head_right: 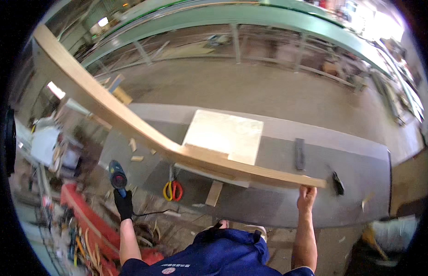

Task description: The person applies adhesive veneer edging to the side of a wooden board using a heat gun to activate the glue and a sanding block to smooth the surface and trim the excess.

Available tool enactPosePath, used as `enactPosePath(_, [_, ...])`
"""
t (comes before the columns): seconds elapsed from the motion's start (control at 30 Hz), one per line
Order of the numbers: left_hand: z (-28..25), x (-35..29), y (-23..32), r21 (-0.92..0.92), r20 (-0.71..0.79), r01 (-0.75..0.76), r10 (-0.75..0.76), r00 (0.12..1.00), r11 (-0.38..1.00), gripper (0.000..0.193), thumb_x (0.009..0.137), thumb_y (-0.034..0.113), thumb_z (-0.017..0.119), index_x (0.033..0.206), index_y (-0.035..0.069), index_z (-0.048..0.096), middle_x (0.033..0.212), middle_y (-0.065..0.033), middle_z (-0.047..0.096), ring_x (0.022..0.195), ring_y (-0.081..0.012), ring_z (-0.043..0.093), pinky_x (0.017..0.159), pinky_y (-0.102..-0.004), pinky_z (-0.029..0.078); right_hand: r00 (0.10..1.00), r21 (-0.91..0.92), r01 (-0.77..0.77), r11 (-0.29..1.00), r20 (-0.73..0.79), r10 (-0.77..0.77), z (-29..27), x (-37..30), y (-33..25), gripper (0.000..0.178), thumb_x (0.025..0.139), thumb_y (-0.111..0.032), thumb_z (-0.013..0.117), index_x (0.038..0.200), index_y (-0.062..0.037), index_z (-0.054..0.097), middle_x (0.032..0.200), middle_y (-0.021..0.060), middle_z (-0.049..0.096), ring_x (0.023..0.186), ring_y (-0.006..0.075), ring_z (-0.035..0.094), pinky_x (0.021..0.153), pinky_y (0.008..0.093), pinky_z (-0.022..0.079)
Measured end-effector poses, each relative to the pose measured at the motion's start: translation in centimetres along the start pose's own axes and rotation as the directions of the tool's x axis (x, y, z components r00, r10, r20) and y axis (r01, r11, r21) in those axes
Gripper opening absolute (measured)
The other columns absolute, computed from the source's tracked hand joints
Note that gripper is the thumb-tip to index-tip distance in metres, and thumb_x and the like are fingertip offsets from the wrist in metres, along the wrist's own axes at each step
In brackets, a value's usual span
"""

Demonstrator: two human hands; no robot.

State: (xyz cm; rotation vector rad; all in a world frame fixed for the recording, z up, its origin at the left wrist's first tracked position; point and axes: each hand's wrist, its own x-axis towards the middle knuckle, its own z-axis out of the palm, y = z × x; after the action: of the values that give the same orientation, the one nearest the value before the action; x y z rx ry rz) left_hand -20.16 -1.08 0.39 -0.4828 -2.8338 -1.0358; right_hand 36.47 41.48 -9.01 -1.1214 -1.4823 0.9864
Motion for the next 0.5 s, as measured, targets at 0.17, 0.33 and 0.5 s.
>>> enactPosePath(0.17, [-13.2, -10.4, 8.9, -0.163, -0.187, -0.118, 0.087, 0.979, 0.98, 0.044, 0.089, 0.01, 0.068, 0.13, 0.001, 0.054, 0.129, -0.0123, 0.058, 0.117, -0.0259, 0.055, 0.102, -0.0398, 0.043, 0.991, 0.197, 0.036, 0.98, 0.119, -0.06, 1.0, -0.3, 1.9, 0.02, 0.096, -0.018, 0.056, 0.108, -0.0012, 0.059, 0.099, 0.0022, 0.056, 0.088, 0.0108, 0.052, 0.078, 0.0255, 0.042])
enactPosePath(0.33, [-17.6, -21.3, 16.3, -0.523, -0.018, -0.029, 0.023, 1.0, 0.852, 0.065, 0.092, 0.006, 0.065, 0.146, 0.006, 0.029, 0.133, -0.0132, 0.051, 0.12, -0.0261, 0.053, 0.1, -0.0423, 0.046, 0.983, 0.292, 0.059, 0.955, 0.151, -0.107, 2.6, 0.2, 0.2, 0.027, 0.097, -0.025, 0.058, 0.108, -0.0008, 0.057, 0.101, 0.001, 0.055, 0.083, 0.0077, 0.047, 0.073, 0.0226, 0.039])
enactPosePath(0.5, [-13.4, -24.9, 26.7, -0.54, 0.09, 0.021, 0.033, 0.995, 0.841, 0.059, 0.089, 0.01, 0.07, 0.138, 0.003, 0.038, 0.13, -0.0137, 0.053, 0.116, -0.0255, 0.056, 0.097, -0.0408, 0.049, 0.966, 0.395, -0.012, 0.918, 0.243, -0.092, 1.5, 0.9, 1.1, 0.035, 0.097, -0.033, 0.062, 0.109, -0.0008, 0.057, 0.098, 0.0, 0.055, 0.078, 0.0065, 0.044, 0.071, 0.0218, 0.038])
